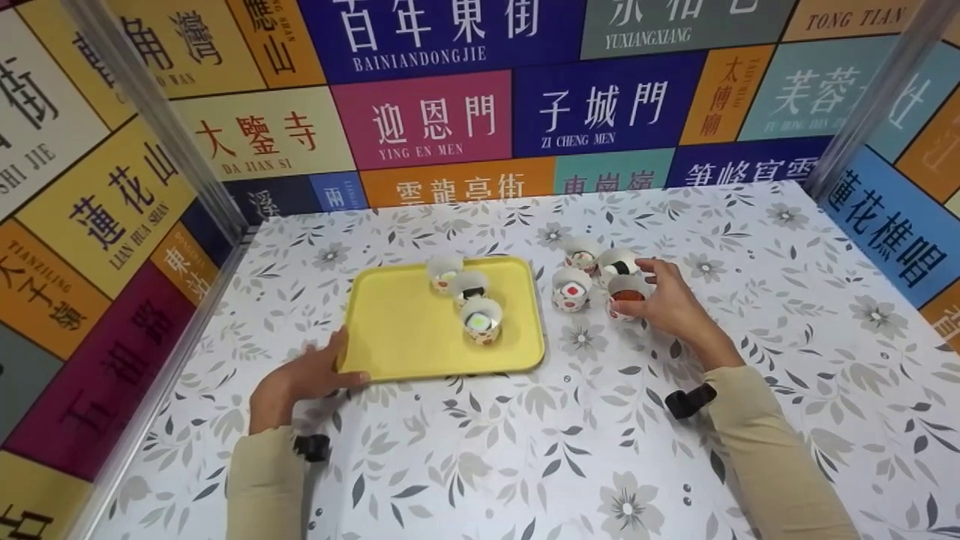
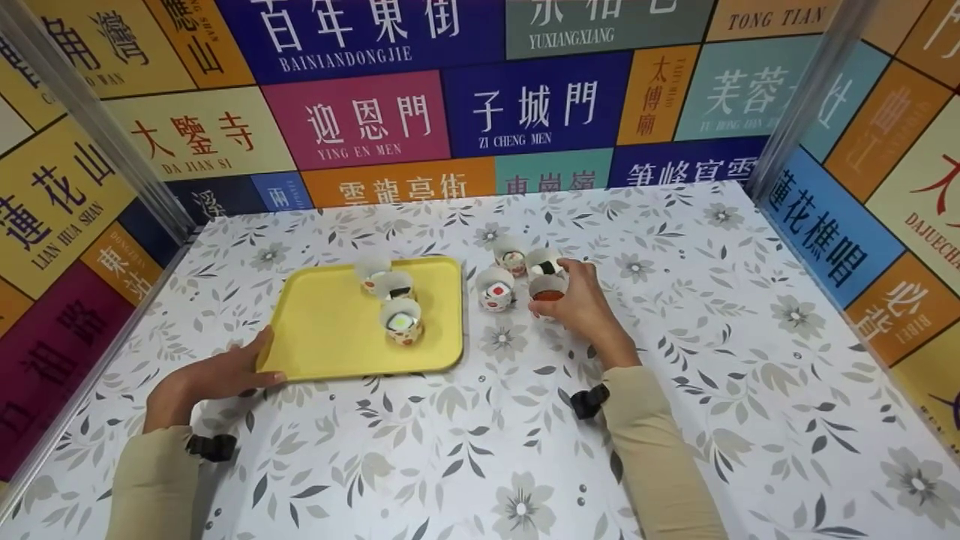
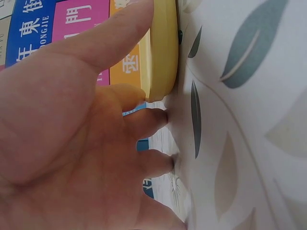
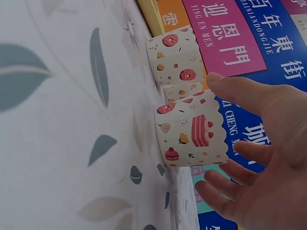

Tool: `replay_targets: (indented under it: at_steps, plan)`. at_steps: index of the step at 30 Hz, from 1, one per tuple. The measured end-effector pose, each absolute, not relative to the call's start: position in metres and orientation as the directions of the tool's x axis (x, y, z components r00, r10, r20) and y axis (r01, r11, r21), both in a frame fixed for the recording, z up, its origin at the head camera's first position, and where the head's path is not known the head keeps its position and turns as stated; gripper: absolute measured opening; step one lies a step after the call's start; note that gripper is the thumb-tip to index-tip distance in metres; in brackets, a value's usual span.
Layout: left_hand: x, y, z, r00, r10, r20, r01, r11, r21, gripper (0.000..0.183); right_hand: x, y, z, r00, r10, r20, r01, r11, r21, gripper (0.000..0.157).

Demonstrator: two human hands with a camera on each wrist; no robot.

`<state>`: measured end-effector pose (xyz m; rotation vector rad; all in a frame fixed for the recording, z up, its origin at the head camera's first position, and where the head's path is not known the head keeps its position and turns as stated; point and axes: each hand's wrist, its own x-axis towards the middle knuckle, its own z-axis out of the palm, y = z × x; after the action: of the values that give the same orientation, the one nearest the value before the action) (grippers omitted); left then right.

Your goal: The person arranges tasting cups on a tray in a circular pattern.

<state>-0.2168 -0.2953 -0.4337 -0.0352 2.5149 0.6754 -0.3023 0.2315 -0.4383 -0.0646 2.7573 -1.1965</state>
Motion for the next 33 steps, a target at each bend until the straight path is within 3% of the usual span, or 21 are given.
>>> replay_targets:
  at_steps: [23, 33]
  plan:
    - [-0.2161, -0.2956, -0.4344, -0.859, 0.127, -0.496, -0.139, 0.874, 0.465, 0.108, -0.3045, 0.2328, -0.4473, -0.986, -0.088, -0.145, 0.049, 0.666, -0.744, 0.103]
    - [-0.2162, -0.2948, -0.4335, -0.855, 0.091, -0.511, -0.172, 0.879, 0.444, 0.108, -0.3025, 0.2337, -0.4469, -0.981, -0.079, -0.175, 0.072, 0.695, -0.715, 0.094]
